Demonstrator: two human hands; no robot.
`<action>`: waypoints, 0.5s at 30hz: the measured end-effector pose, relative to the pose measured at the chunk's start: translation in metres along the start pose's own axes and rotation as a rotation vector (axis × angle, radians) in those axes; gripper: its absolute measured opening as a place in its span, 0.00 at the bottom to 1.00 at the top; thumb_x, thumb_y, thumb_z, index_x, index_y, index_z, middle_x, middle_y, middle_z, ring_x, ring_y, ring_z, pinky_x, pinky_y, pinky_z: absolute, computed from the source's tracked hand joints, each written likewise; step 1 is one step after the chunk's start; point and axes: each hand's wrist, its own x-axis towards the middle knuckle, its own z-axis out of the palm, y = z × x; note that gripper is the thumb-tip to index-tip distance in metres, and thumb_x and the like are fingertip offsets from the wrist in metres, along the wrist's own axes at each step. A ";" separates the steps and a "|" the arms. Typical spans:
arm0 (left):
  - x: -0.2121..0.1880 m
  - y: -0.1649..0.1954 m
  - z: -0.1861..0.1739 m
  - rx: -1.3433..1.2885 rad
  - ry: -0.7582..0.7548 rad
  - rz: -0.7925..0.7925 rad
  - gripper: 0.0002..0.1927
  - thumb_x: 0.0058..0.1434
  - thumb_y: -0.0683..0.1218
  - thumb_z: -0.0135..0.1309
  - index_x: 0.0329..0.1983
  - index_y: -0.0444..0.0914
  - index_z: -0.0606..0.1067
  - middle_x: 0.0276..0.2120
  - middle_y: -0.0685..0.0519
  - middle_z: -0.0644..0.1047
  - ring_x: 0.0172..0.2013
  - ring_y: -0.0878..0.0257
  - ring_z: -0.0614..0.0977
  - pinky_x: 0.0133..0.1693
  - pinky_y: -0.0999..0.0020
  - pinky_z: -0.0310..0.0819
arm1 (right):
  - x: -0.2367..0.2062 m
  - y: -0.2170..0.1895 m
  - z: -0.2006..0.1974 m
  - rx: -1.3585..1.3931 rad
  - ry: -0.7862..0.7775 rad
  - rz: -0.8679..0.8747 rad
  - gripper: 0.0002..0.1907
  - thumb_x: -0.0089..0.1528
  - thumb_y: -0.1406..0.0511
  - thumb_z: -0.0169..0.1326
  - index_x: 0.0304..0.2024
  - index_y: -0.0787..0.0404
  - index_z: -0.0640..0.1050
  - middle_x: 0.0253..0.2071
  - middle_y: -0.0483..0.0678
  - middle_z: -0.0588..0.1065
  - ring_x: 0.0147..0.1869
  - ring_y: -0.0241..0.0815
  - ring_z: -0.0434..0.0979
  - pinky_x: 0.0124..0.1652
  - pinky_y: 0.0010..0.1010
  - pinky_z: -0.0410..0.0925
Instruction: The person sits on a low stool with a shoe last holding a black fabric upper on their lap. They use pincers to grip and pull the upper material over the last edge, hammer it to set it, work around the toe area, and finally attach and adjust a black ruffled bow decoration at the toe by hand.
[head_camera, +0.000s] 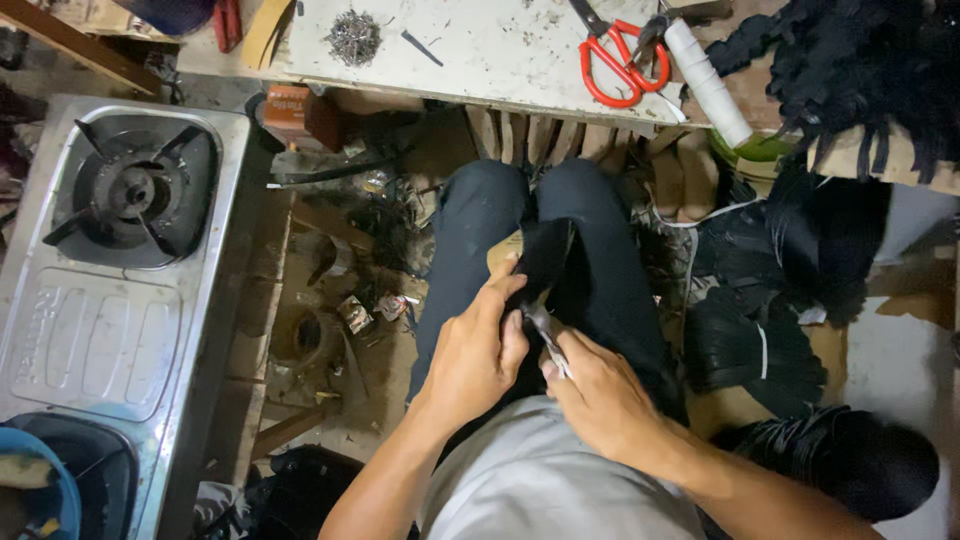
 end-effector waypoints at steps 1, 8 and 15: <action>-0.002 -0.001 0.002 -0.003 -0.043 -0.072 0.20 0.64 0.42 0.47 0.60 0.35 0.68 0.66 0.40 0.72 0.49 0.39 0.81 0.49 0.52 0.76 | -0.002 0.001 0.001 -0.109 0.061 -0.059 0.18 0.63 0.68 0.51 0.56 0.63 0.72 0.38 0.58 0.78 0.34 0.58 0.82 0.35 0.48 0.74; -0.007 -0.006 0.003 -0.010 0.037 0.101 0.20 0.68 0.39 0.48 0.63 0.33 0.67 0.65 0.35 0.71 0.55 0.34 0.77 0.54 0.50 0.75 | -0.001 0.006 0.012 -0.216 0.220 -0.162 0.19 0.61 0.68 0.52 0.55 0.63 0.72 0.41 0.59 0.78 0.38 0.64 0.80 0.35 0.50 0.72; -0.011 -0.007 0.005 0.018 0.048 0.095 0.19 0.69 0.39 0.51 0.62 0.32 0.68 0.64 0.36 0.72 0.55 0.34 0.78 0.53 0.50 0.75 | -0.007 0.010 0.012 -0.313 0.194 -0.157 0.20 0.61 0.67 0.50 0.56 0.63 0.72 0.40 0.61 0.77 0.35 0.67 0.78 0.35 0.52 0.70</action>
